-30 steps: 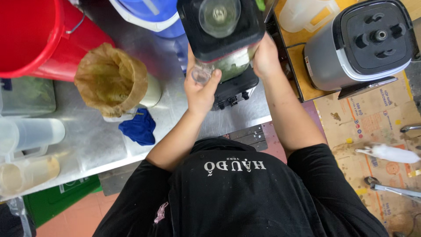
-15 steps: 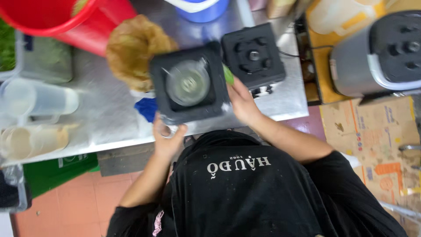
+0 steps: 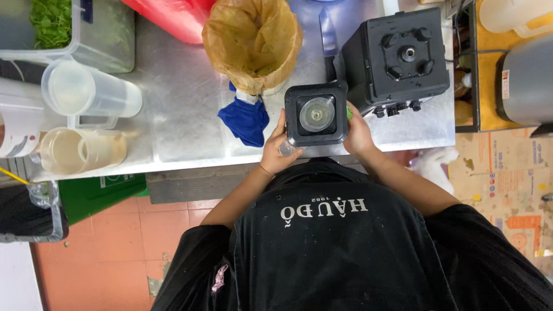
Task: The person places a cloth filter into a container, then loads green leafy vegetables and water into a blender. They blend the mixture, pour the resulting liquid through the filter, and repeat the process with a second batch of vegetables and water.
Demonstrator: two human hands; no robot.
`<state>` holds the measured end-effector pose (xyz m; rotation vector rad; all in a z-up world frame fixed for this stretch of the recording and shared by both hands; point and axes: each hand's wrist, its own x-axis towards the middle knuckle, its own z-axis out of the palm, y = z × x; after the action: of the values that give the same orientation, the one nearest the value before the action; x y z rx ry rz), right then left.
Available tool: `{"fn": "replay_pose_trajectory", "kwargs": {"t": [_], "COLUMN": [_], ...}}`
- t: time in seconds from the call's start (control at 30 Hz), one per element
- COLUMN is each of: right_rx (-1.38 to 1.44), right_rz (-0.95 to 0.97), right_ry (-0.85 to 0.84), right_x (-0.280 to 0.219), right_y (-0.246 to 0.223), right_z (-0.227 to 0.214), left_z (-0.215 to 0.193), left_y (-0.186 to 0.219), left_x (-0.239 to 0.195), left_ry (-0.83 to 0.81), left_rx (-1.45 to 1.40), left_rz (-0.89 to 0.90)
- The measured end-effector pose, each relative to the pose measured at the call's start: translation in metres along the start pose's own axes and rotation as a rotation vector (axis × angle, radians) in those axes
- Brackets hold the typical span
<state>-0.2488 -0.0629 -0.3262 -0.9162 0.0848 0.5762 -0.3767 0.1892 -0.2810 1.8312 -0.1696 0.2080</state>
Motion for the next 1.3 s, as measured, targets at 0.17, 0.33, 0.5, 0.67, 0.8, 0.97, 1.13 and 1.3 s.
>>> {"fn": "replay_pose_trajectory", "kwargs": {"t": [0.17, 0.33, 0.5, 0.67, 0.8, 0.97, 1.13, 1.3], "right_rx": [-0.163, -0.559, -0.535, -0.409, -0.288, -0.066, 0.120, 0.210], "right_rz": [-0.144, -0.343, -0.381, -0.356, -0.356, -0.273, -0.231, -0.238], "right_ry": [0.025, 0.109, 0.159, 0.144, 0.125, 0.091, -0.024, -0.180], "right_x": [0.011, 0.012, 0.006, 0.011, 0.016, 0.020, 0.026, 0.032], "right_y": [-0.049, -0.060, -0.059, -0.054, -0.048, -0.047, -0.046, -0.047], "right_z": [0.041, 0.085, 0.101, 0.094, 0.084, 0.076, 0.059, 0.056], "left_z": [-0.043, -0.034, -0.023, -0.027, -0.028, -0.030, -0.029, -0.033], "left_y": [0.022, 0.058, 0.071, 0.069, 0.071, 0.074, 0.084, 0.096], "left_x": [0.014, 0.051, 0.056, 0.059, 0.057, 0.060, 0.062, 0.068], "left_ry": [-0.050, -0.100, -0.112, -0.120, -0.117, -0.090, -0.104, -0.150], "left_rx": [0.200, 0.229, 0.184, 0.183, 0.166, 0.225, 0.295, 0.274], "left_rz": [0.066, 0.026, -0.036, -0.011, -0.038, 0.043, 0.082, 0.032]}}
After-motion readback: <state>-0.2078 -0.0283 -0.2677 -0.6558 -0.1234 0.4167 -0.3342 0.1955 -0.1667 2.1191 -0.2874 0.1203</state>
